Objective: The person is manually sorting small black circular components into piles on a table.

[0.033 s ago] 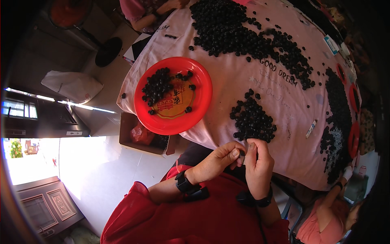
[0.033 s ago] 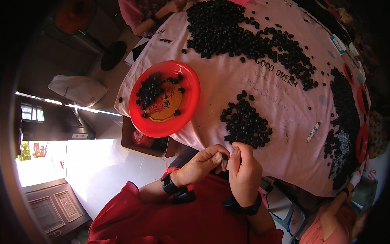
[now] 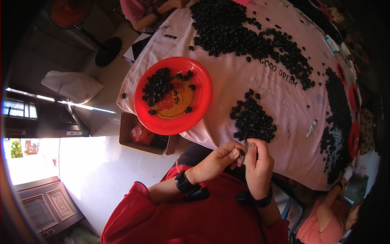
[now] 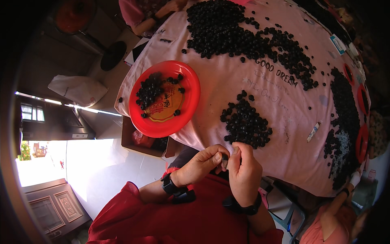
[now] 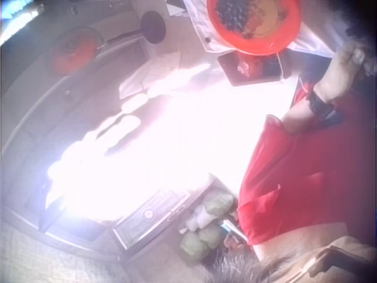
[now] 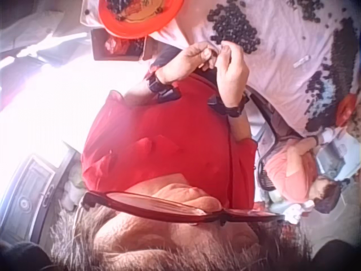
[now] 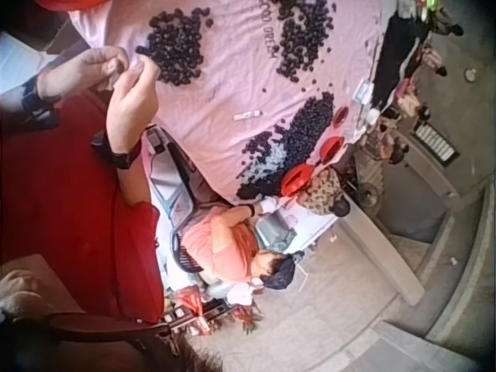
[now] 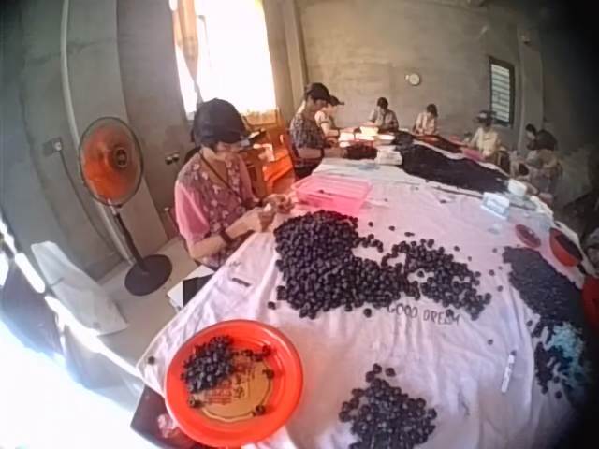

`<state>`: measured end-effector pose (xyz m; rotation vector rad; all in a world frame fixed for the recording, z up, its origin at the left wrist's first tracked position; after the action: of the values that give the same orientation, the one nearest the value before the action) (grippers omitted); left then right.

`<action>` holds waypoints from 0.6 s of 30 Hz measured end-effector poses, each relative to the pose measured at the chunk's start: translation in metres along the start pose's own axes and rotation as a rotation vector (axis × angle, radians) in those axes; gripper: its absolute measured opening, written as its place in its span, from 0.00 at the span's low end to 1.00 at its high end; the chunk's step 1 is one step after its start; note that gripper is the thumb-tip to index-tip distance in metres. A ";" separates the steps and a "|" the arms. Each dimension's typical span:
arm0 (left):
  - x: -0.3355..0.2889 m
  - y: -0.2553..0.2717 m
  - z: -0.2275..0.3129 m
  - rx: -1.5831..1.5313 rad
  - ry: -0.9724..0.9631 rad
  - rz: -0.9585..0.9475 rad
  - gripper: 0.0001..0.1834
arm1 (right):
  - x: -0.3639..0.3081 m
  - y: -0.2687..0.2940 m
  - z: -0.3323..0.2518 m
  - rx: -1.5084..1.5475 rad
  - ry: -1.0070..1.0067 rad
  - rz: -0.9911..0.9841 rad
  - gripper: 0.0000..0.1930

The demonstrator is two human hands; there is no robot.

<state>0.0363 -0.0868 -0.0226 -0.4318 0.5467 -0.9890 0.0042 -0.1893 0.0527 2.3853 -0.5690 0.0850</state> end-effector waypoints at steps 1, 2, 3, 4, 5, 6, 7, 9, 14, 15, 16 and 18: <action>0.000 0.001 0.000 0.010 0.007 0.004 0.15 | 0.000 0.000 0.001 0.000 -0.001 0.000 0.07; 0.000 0.001 -0.002 0.010 0.008 0.003 0.15 | 0.000 0.003 0.007 0.002 -0.047 0.031 0.07; -0.002 0.002 -0.005 0.029 0.035 -0.005 0.16 | 0.000 0.005 0.012 0.008 -0.090 0.059 0.07; -0.004 0.002 -0.008 0.048 0.062 -0.012 0.16 | 0.003 0.011 0.014 0.004 -0.089 0.088 0.07; -0.005 0.002 -0.008 0.049 0.060 -0.008 0.16 | 0.006 0.016 0.015 0.000 -0.087 0.118 0.07; -0.003 0.002 -0.009 0.023 0.059 -0.003 0.16 | 0.007 0.020 0.015 0.032 -0.109 0.126 0.07; -0.002 0.003 -0.010 -0.003 0.058 0.003 0.16 | 0.007 0.021 0.016 0.029 -0.109 0.127 0.07; -0.001 0.005 -0.011 -0.021 0.063 0.013 0.16 | 0.008 0.017 0.008 0.036 0.013 0.053 0.07; 0.001 0.004 0.000 -0.055 0.020 -0.011 0.16 | 0.000 -0.003 0.002 0.248 -0.058 -0.159 0.04; 0.002 0.007 -0.004 -0.067 0.031 0.012 0.16 | -0.001 -0.004 0.002 0.247 -0.053 -0.159 0.04; 0.002 0.010 -0.006 -0.080 0.042 0.035 0.16 | -0.002 -0.007 0.002 0.223 -0.035 -0.173 0.04; 0.001 0.008 -0.004 -0.075 0.038 0.024 0.16 | -0.005 -0.011 0.003 0.244 -0.046 -0.188 0.04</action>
<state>0.0400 -0.0843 -0.0306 -0.4730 0.6239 -0.9571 0.0044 -0.1818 0.0425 2.6729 -0.3704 0.0169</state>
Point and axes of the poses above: each hand's wrist, its own x-axis towards the middle knuckle, its own y-axis out of the back of the hand, z = x × y, the point moved 9 cm from there along x, towards the middle knuckle, and after that the axes turned 6 degrees about y, right-handed, at the moved point
